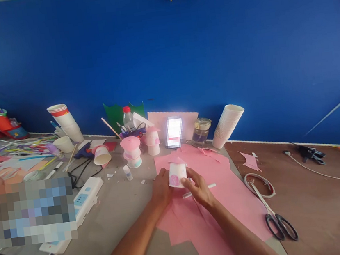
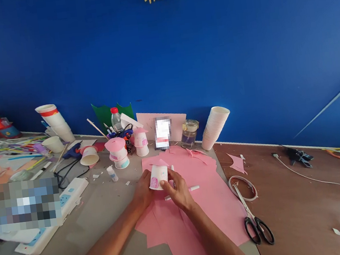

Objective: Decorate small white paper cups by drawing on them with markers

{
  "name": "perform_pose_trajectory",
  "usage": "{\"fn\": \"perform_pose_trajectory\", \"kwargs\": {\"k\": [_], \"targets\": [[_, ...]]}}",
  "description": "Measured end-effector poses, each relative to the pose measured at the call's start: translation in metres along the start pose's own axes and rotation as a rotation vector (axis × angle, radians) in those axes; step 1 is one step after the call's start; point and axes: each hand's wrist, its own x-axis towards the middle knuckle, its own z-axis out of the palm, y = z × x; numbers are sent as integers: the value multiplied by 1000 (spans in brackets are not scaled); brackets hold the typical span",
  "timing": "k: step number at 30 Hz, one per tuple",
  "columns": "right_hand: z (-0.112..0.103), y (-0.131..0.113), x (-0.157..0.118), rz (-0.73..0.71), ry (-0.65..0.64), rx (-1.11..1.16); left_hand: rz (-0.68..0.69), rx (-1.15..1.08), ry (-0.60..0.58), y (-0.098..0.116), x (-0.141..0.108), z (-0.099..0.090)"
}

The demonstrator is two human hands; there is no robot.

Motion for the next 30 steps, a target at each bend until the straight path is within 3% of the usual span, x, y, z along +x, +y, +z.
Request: {"fn": "perform_pose_trajectory", "kwargs": {"k": [7,13,20,25,30], "targets": [[-3,4,2,121,-15,90,41,215,-91,-3,2,2],[-13,6,8,177,117,-29,36,191,-118,-3,0,2],[-13,-4,21,132,232,-96,99,313,-140,-8,-1,5],[3,-35,55,21,236,-145,129,379,-140,-9,-3,10],[43,-66,110,-85,216,-68,126,392,-114,-10,-6,14]]}}
